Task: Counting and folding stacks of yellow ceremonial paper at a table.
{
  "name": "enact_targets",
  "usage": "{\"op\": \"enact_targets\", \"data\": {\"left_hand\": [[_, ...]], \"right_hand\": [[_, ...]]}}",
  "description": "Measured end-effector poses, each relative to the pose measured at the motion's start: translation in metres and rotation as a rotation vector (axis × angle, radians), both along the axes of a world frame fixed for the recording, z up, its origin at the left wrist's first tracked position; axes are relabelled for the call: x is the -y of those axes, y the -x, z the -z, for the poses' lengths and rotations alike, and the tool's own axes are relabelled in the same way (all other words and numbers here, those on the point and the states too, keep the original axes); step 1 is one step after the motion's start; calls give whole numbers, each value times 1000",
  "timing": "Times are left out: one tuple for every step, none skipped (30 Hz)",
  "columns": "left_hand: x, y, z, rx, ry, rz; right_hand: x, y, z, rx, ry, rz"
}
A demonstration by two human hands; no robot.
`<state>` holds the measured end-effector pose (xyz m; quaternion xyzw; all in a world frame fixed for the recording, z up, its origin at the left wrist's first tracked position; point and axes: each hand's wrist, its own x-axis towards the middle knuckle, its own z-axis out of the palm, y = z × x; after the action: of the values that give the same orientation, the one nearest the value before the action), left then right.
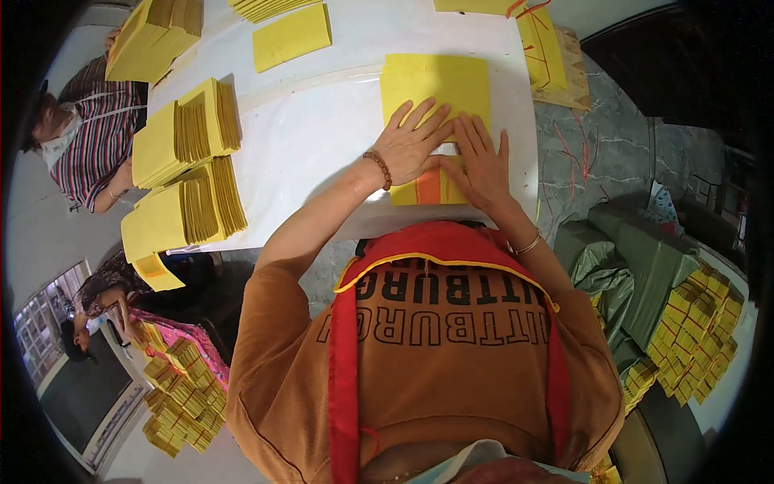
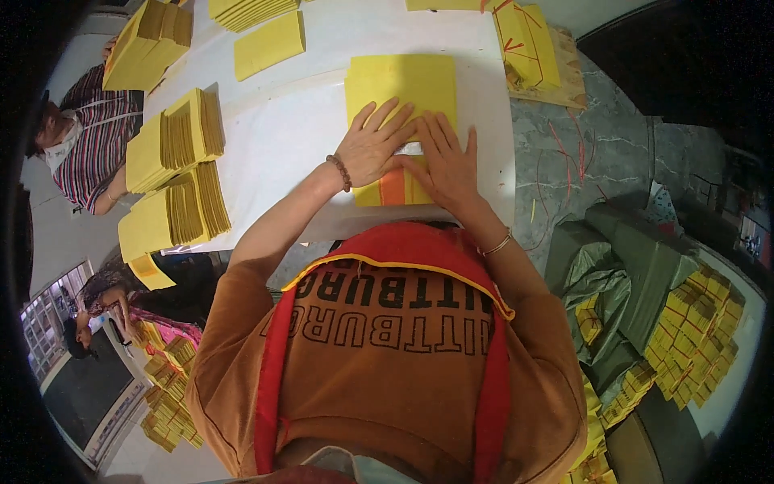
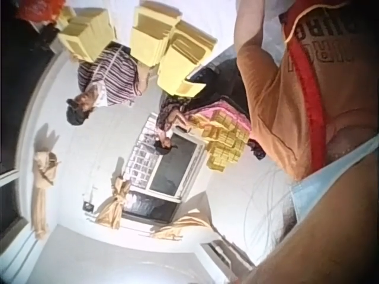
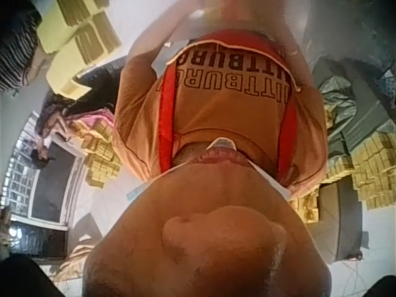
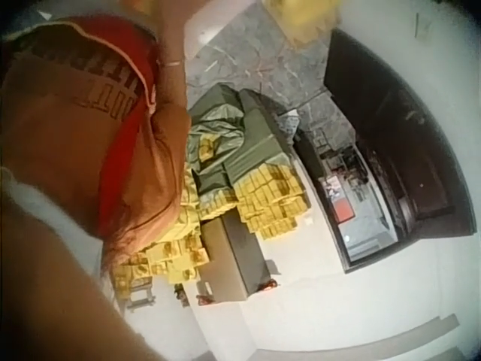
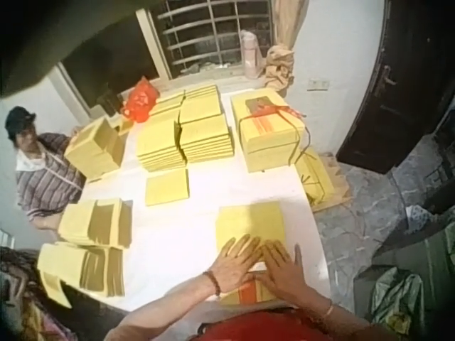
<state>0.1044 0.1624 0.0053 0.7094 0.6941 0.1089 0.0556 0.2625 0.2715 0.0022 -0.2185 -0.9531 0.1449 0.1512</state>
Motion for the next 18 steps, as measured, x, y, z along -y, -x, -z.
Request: {"op": "enact_targets", "data": {"left_hand": [[0,0,1,-1,-2,-7],[1,0,3,25,-41,-7],[1,2,5,41,-82,-14],[0,3,7,29,-89,-30],[-4,2,8,92,-104,-68],[-5,1,9,156,-119,-111],[-9,0,9,75,-202,-90],[-10,-1,8,58,-208,-107],[-12,-4,5,-77,-185,-84],[-15,-8,3,-211,-159,-64],[-19,-12,5,-224,-162,-83],[-25,-15,6,-257,-217,-116],[-28,-13,8,-290,-271,-149],[-28,-6,9,-303,-276,-162],[-31,1,4,-167,-244,-133],[-33,9,-1,-32,-210,-103],[-31,24,-6,185,-288,-98],[-27,37,-17,253,-421,-181]], "right_hand": [[2,-4,1,113,35,-98],[5,-8,1,111,31,-106],[5,-6,2,164,47,-99],[4,-5,2,216,62,-92],[1,-5,3,205,52,-108],[-3,-7,6,151,205,-137],[-8,-9,9,97,358,-166],[-15,-11,11,86,351,-187],[-23,-15,12,25,518,-212],[-25,-15,10,-33,685,-241],[-21,-13,8,-38,680,-264],[-16,-9,3,-122,629,-181],[-11,-6,-1,-207,580,-99],[-7,-2,-3,-214,575,-116],[-5,-2,-2,-309,384,-95],[-4,-1,-2,-403,193,-71],[-2,-1,0,-411,192,-77],[-1,-1,1,-371,167,-114]]}}
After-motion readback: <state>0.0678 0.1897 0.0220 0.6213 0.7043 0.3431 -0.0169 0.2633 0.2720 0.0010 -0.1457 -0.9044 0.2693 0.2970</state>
